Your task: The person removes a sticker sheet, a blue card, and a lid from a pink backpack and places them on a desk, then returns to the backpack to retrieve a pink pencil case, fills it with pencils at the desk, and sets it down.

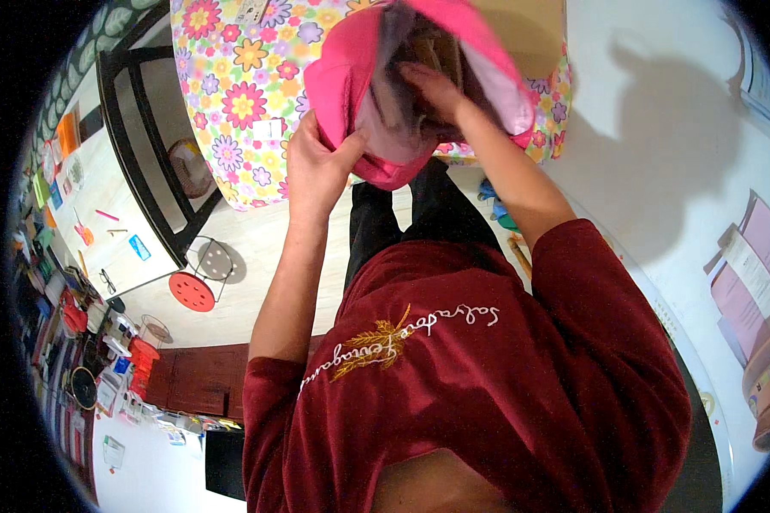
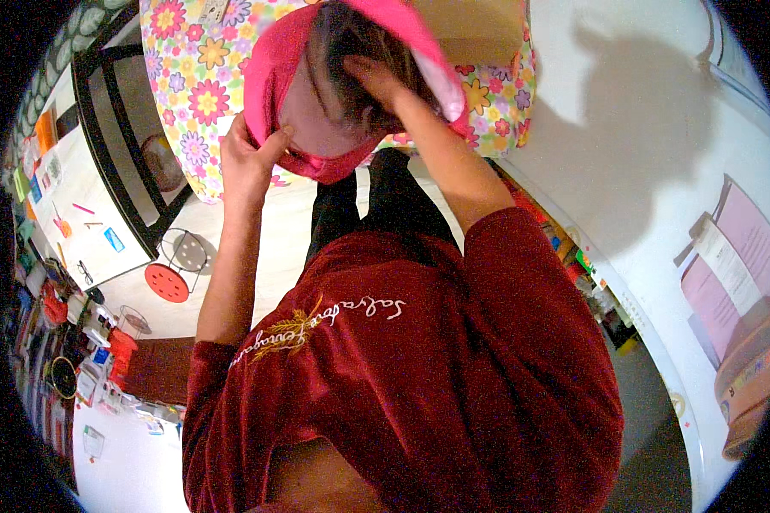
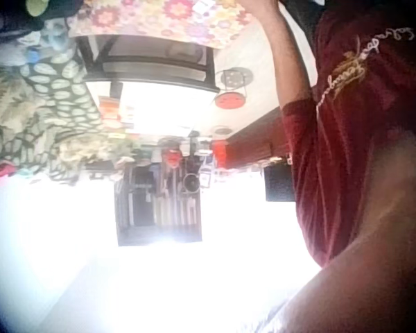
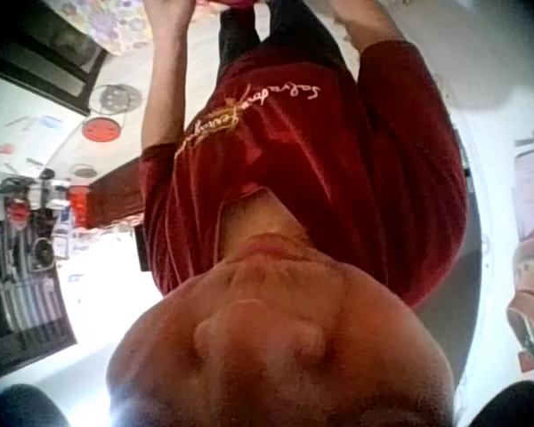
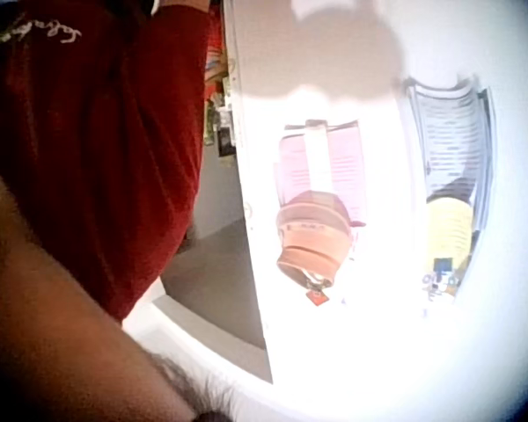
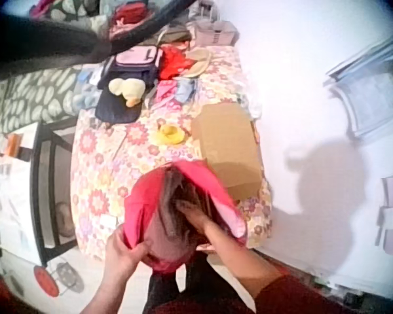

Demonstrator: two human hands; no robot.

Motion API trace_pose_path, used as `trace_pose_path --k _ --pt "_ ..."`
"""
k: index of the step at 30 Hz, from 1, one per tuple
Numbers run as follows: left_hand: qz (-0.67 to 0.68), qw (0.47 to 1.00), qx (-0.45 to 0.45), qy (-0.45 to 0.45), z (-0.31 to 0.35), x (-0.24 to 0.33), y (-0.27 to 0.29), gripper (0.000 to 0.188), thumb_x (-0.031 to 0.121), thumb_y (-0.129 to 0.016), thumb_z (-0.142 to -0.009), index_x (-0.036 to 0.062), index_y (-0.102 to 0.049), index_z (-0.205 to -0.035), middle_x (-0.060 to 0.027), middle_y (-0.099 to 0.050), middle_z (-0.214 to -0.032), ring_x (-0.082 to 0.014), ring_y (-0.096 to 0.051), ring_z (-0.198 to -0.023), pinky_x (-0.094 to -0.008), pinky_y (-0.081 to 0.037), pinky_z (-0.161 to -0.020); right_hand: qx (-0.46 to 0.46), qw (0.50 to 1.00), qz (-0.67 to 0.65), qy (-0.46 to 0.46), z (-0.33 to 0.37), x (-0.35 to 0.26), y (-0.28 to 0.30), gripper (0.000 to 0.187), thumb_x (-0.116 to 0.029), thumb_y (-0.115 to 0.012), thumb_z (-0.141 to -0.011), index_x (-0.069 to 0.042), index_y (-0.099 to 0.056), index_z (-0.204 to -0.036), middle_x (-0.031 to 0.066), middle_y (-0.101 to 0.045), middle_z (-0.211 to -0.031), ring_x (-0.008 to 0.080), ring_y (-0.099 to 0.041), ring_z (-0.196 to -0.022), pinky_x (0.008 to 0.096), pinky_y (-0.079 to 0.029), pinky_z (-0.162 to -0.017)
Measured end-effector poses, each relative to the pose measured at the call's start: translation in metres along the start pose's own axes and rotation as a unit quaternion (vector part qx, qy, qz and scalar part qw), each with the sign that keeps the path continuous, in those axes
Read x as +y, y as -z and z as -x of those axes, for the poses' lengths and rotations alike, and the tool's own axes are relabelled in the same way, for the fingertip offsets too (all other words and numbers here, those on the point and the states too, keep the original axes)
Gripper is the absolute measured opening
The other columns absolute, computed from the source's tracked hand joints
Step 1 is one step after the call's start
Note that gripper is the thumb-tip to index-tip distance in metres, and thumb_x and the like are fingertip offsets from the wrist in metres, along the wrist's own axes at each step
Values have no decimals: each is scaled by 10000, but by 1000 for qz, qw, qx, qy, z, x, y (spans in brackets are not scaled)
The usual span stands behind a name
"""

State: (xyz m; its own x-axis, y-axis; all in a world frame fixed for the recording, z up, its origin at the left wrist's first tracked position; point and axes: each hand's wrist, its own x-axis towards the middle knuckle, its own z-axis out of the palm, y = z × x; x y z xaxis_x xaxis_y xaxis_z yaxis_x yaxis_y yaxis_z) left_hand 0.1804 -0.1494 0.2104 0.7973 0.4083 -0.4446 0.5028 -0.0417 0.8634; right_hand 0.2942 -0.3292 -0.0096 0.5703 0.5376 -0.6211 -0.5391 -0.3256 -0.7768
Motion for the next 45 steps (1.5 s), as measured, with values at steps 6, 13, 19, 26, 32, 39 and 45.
trace_pose_path --k 6,13,19,26,32,39,45 --pt "8 1000 -17 -14 -2 -7 -6 299 165 -667 -661 -34 -566 -860 -114 -610 -710 -166 -575 -638 -296 -464 -618 247 934 258 6 -5 4 24 681 -363 -730 -691 8 -476 -1202 150 -557 -1125 257 -553 -996 383 -471 -799" --pt "44 999 0 7 -6 -9 8 271 112 -663 -665 -35 -573 -875 -78 -610 -730 -126 -556 -651 -271 -459 -630 291 932 169 137 -20 53 -4 580 -291 -725 -701 35 -518 -1133 161 -579 -1088 263 -555 -981 354 -453 -825" --pt "11 1000 14 20 -10 -11 17 252 99 -661 -673 -28 -571 -871 -68 -601 -721 -109 -547 -663 -260 -456 -639 200 975 96 -35 -12 33 -45 546 -364 -612 -799 -39 -490 -1221 136 -576 -1107 264 -555 -976 356 -439 -815" --pt "36 999 -22 -33 -11 -10 5 288 148 -676 -681 -30 -568 -879 -98 -614 -729 -143 -575 -673 -282 -466 -654 166 955 242 -29 4 8 -4 659 -454 -569 -793 -71 -390 -1298 184 -477 -1249 344 -493 -1089 411 -375 -911" --pt "44 999 -20 4 -12 -10 10 282 145 -673 -679 -26 -578 -882 -99 -618 -737 -144 -576 -672 -285 -465 -652 498 708 495 76 30 -14 -1 672 -364 -738 -641 -33 -468 -1160 211 -503 -1140 373 -491 -1050 422 -366 -932" --pt "64 998 -10 22 -13 -15 18 265 95 -667 -673 -43 -583 -883 -68 -618 -738 -108 -553 -655 -261 -459 -633 400 913 77 25 -27 115 70 577 -300 -746 -657 25 -543 -1088 193 -599 -1028 320 -571 -930 388 -447 -829" --pt "59 998 -7 24 -12 -13 20 240 65 -647 -686 -47 -583 -888 -51 -610 -736 -91 -542 -661 -242 -452 -632 216 896 367 -126 -18 46 52 567 -315 -651 -735 14 -497 -1170 222 -571 -1093 322 -544 -1010 386 -420 -862"
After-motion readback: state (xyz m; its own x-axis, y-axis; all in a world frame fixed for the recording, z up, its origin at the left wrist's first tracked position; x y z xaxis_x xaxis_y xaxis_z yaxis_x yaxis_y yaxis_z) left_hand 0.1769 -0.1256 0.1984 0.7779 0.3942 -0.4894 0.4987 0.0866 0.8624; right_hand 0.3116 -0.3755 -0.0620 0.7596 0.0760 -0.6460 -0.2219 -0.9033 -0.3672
